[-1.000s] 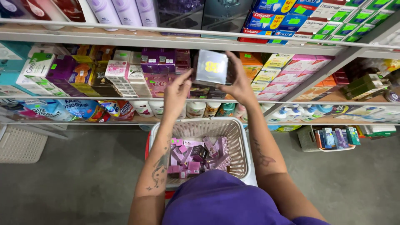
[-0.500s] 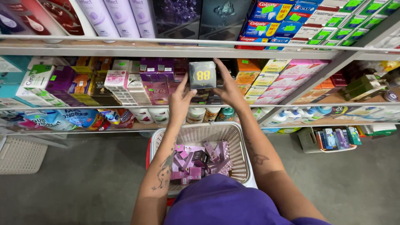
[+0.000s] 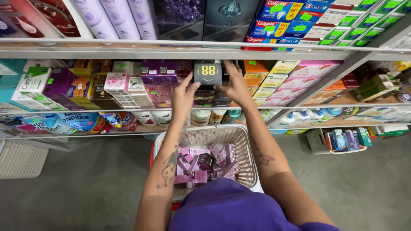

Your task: The person repeatedly picks up small boxes from a white shopping basket and places them onto a store shelf. They handle the boxes with both hands, arranging them in rows among other products like toothpaste and skincare items. The person occasionally adjusts the position of the boxes on the shelf to ensure they are aligned.

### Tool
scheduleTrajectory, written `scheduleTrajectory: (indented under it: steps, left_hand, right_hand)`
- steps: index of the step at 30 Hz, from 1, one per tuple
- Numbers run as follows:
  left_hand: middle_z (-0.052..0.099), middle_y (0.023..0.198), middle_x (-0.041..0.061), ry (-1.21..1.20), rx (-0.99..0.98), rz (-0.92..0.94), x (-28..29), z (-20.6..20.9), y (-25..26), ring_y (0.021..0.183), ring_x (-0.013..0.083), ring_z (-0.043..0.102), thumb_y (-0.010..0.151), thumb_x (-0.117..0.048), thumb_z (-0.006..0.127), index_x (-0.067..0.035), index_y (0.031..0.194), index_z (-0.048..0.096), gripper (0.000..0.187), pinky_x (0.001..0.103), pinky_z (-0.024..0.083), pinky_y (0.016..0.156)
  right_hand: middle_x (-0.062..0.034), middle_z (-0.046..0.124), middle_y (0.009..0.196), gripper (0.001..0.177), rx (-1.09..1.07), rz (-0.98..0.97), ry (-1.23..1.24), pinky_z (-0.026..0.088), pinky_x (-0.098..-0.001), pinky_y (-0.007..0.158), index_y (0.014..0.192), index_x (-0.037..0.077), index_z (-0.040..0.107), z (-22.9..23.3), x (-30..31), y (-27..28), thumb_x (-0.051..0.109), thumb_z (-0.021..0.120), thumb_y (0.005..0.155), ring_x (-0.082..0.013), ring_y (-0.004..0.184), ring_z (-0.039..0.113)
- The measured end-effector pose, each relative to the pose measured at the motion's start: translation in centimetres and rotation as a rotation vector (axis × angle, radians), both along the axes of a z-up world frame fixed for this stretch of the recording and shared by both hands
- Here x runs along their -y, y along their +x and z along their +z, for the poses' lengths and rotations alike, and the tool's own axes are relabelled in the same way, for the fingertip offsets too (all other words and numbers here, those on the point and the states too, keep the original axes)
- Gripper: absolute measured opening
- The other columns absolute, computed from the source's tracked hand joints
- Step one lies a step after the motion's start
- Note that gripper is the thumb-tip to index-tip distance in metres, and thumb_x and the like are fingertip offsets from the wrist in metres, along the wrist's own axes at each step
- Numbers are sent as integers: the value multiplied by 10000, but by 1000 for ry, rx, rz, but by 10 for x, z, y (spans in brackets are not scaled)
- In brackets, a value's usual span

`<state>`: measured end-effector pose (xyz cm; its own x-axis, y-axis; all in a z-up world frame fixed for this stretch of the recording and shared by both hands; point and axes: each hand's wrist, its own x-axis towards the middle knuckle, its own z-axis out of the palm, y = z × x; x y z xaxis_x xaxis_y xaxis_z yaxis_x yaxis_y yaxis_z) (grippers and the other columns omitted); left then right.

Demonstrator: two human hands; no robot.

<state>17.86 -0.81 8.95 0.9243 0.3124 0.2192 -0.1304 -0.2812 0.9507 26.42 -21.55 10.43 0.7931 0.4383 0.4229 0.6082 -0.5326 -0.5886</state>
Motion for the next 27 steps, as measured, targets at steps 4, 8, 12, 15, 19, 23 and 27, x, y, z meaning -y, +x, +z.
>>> scheduleTrajectory:
  steps: [4,8,12,15,19,23,27]
  left_hand:
    - [752,984,182,109,128,38,-3,-23,10,778,199,682,959,-299,740,-100,1381,650,475,361,550,740]
    - [687,1000,245,293,108,130,2,-24,12,860,353,678,968,-302,730,-105,1353,687,434,455,542,798]
    - [713,975,232,466,145,196,8,-39,21,911,375,667,975,-272,694,-80,1328,695,401,481,540,804]
    - [754,967,199,574,195,221,11,-38,23,944,339,676,989,-259,677,-56,1324,686,392,463,549,790]
    - [752,968,182,614,71,220,17,-18,15,962,307,679,1000,-257,681,-69,1362,668,408,446,562,766]
    - [656,1333,109,693,172,215,20,-9,15,1047,299,655,937,-188,689,-84,1390,638,468,414,596,733]
    - [594,1484,-30,821,97,174,19,-21,24,1032,231,653,921,-62,667,-174,1389,659,482,335,617,671]
  right_hand:
    - [-234,460,1582,988,33,23,-41,156,-517,1280,1548,-7,411,-12,-1,13,242,881,715,-408,1542,321]
    - [-258,453,1574,1035,56,27,-112,87,-565,1262,1569,-6,364,-18,-4,19,290,880,722,-386,1520,348]
    - [-265,468,1543,1059,51,-7,-216,52,-594,1236,1570,1,343,-15,-7,18,329,880,719,-395,1493,354]
    - [-279,473,1520,1052,70,-28,-290,47,-598,1238,1566,-4,338,-19,-7,22,350,871,731,-398,1476,368]
    - [-297,477,1509,1003,120,-12,-326,66,-601,1236,1558,-11,368,-17,-7,18,347,846,753,-411,1465,379]
    - [-256,503,1515,738,241,1,-342,128,-600,1252,1491,63,531,-16,-10,12,308,799,849,-383,1465,410]
    - [-135,555,1510,593,317,3,-330,158,-623,1240,1433,67,605,-12,-15,3,236,754,884,-288,1452,467]
